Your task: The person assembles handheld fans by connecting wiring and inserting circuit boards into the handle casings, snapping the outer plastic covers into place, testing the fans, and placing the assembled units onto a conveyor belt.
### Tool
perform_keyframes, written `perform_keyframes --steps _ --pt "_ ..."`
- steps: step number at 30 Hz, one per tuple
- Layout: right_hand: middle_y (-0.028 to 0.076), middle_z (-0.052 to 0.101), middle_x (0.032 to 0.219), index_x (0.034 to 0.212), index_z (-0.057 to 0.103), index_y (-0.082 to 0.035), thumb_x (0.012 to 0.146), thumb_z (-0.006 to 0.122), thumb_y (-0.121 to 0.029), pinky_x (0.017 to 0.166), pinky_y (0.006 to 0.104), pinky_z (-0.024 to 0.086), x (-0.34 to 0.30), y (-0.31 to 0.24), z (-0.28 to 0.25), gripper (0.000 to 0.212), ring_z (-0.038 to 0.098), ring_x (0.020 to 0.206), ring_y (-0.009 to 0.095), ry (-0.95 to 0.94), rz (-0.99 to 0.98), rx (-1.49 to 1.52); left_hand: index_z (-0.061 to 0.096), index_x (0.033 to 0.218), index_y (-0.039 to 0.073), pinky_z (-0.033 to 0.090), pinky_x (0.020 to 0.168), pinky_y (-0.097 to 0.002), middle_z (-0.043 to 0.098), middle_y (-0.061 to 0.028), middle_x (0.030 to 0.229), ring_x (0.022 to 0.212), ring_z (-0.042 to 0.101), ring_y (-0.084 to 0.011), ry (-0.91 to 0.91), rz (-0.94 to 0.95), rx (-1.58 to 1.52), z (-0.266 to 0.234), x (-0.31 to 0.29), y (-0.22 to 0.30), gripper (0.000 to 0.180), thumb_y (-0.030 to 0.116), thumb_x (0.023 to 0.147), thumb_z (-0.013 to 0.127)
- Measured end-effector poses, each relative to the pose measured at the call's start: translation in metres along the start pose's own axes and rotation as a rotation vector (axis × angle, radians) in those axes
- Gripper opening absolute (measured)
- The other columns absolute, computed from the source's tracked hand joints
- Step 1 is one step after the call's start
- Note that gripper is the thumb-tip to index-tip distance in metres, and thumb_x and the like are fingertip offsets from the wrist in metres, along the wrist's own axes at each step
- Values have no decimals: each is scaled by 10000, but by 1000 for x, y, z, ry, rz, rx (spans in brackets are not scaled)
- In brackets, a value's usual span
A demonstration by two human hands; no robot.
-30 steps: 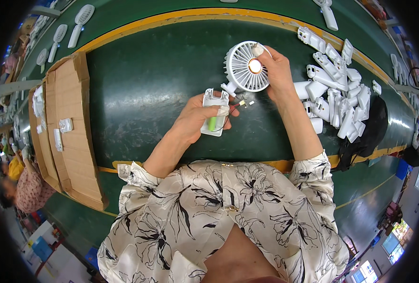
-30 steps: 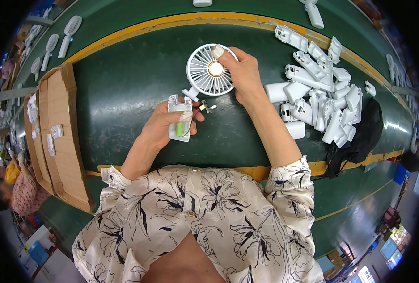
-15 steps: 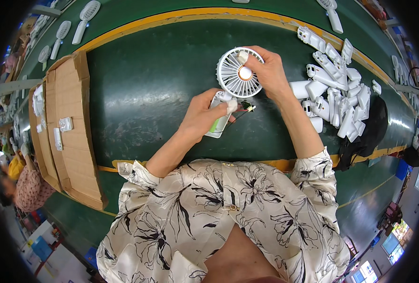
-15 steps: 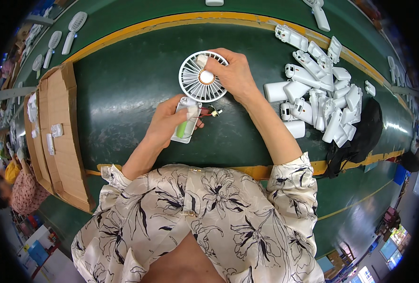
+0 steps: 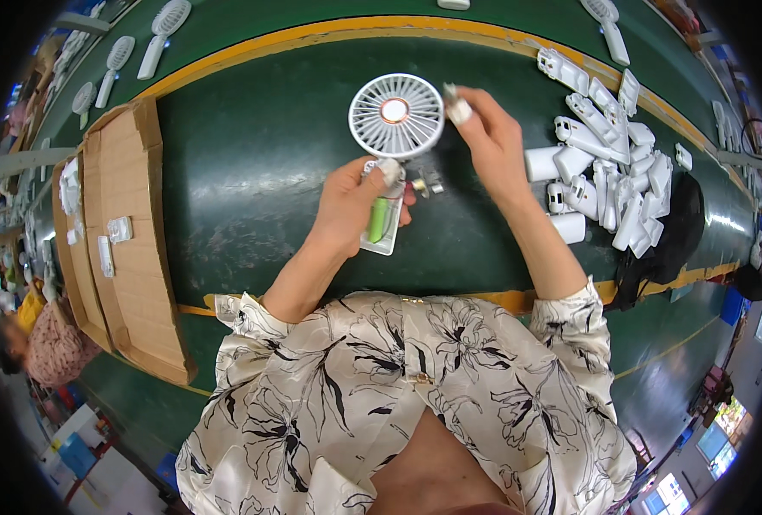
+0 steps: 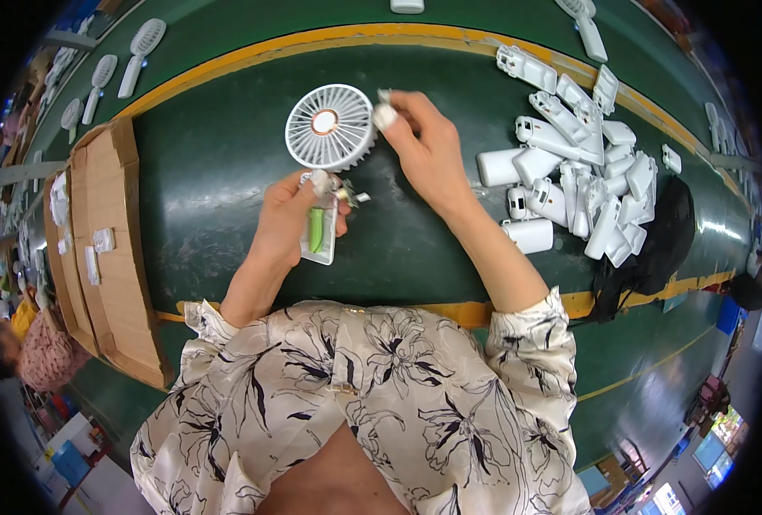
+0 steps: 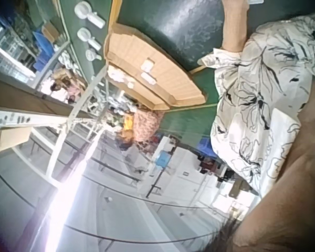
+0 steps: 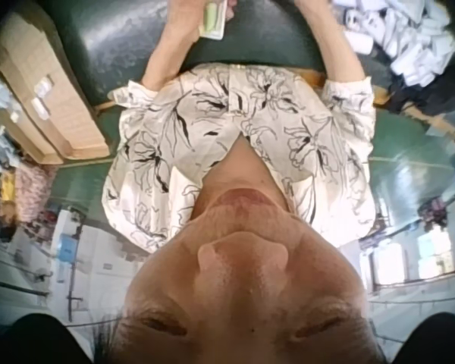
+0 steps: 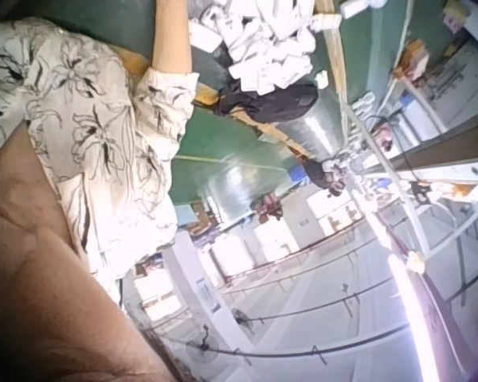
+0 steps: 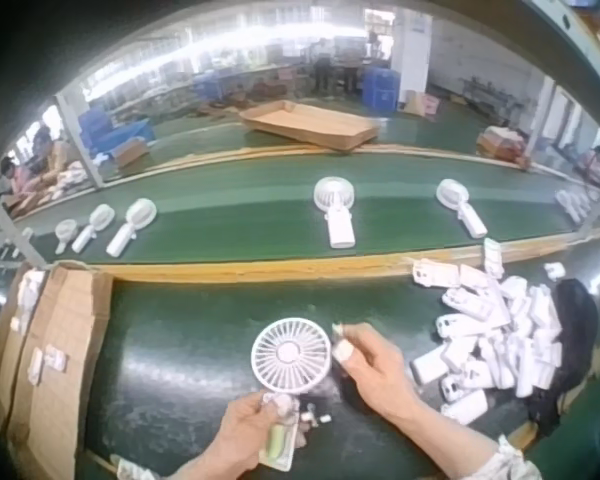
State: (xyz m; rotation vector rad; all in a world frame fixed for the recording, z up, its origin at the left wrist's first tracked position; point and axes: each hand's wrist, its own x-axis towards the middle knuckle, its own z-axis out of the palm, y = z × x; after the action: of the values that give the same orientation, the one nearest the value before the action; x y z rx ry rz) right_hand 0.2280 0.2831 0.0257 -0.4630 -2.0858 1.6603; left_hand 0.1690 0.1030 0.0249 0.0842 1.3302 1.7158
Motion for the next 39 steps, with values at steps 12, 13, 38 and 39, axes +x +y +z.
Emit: perform_keyframes --steps 12,13,38,39 --pt "73 545 847 772 560 -18 566 668 -35 641 332 386 -40 -9 28 233 522 744 242 93 -592 -422 514 906 -31 501 470 -300 590 -115 714 512 583 -189 115 -126 -151 4 3 -5 237 176 908 397" --pt "73 545 847 772 560 -18 566 668 -35 641 332 386 -40 -9 29 233 522 744 242 90 -595 -418 515 905 -31 501 468 -298 592 -115 717 513 584 -187 111 -118 -145 4 3 -5 237 172 908 392" --pt "18 591 857 685 597 -81 560 612 -82 941 500 297 -55 1 24 126 555 899 209 -4 -880 -578 567 976 -12 489 656 -254 600 -61 876 755 584 -123 98 -50 -282 9 0 -5 217 138 846 480" --pt "19 589 845 690 597 -76 569 610 -77 940 503 297 -55 2 24 121 557 896 209 -18 -880 -582 571 976 -18 487 654 -251 601 -62 871 748 583 -121 98 -44 -265 9 0 -5 220 134 845 483"
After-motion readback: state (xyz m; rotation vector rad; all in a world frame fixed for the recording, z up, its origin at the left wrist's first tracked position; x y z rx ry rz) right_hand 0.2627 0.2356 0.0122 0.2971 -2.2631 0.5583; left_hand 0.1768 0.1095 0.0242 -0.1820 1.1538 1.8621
